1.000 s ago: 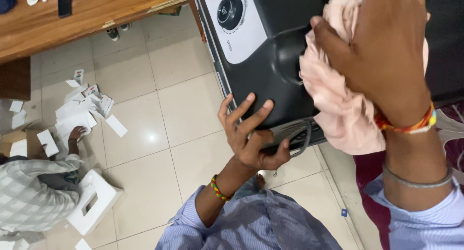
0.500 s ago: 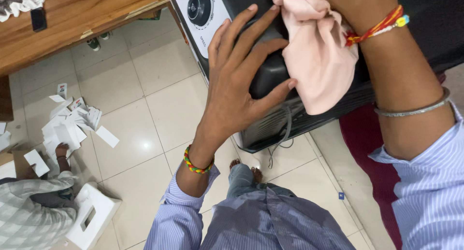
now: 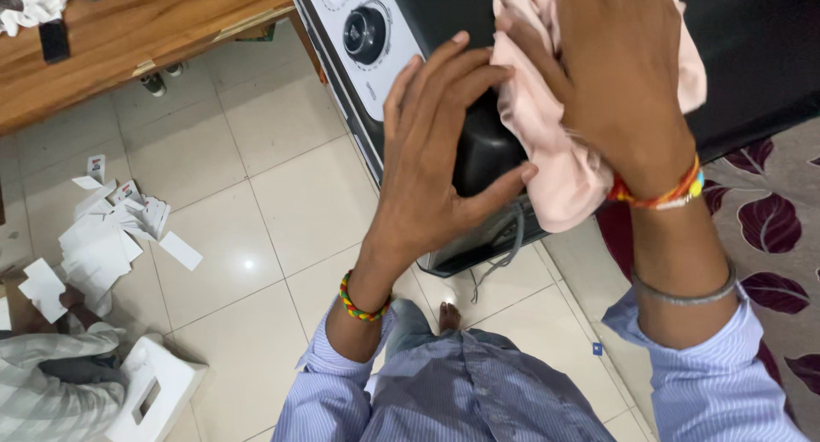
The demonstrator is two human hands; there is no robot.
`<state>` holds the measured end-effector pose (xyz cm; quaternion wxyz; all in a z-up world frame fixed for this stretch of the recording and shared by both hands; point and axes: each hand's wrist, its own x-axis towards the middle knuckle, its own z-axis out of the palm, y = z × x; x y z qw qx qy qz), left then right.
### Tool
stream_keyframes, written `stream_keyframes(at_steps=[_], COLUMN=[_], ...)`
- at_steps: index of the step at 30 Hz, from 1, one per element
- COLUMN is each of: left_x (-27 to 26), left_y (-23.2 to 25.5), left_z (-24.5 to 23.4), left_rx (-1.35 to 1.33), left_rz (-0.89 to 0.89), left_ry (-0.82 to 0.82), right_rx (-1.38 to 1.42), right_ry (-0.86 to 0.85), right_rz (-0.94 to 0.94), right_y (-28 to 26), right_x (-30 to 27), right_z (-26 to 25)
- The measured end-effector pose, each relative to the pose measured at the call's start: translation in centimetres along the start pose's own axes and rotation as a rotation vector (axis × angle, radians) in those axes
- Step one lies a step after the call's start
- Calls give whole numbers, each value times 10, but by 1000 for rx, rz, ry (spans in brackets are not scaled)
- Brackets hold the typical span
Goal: The person wipes the top, sides, and front of a Westel Thunder-24 commercial cooler using a pink cloth. They clean around the control knobs, the brand label, and the lower vents while sitting on the floor.
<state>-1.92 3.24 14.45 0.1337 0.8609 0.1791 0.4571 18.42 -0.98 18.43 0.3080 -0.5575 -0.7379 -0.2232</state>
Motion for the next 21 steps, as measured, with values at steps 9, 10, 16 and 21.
stream_keyframes(at_steps=[9,10,16,21], left_x=[-6,-13,-42,-51], left_y=[-25,-33,-106,-162], left_z=[-9,-10,-12,-27], left_rx=[-61,-74,-283,-390], left_rz=[116,136,217,283], left_ry=[-86,-94,-73,-147], right_rx=[-151,-169,-338,-687], right_ry=[126,147,200,235], right_rz=[417,482,665,775], right_y=[-93,-104,-161,-186], right_x=[-8,-6,25,39], right_z=[29,35,73,131])
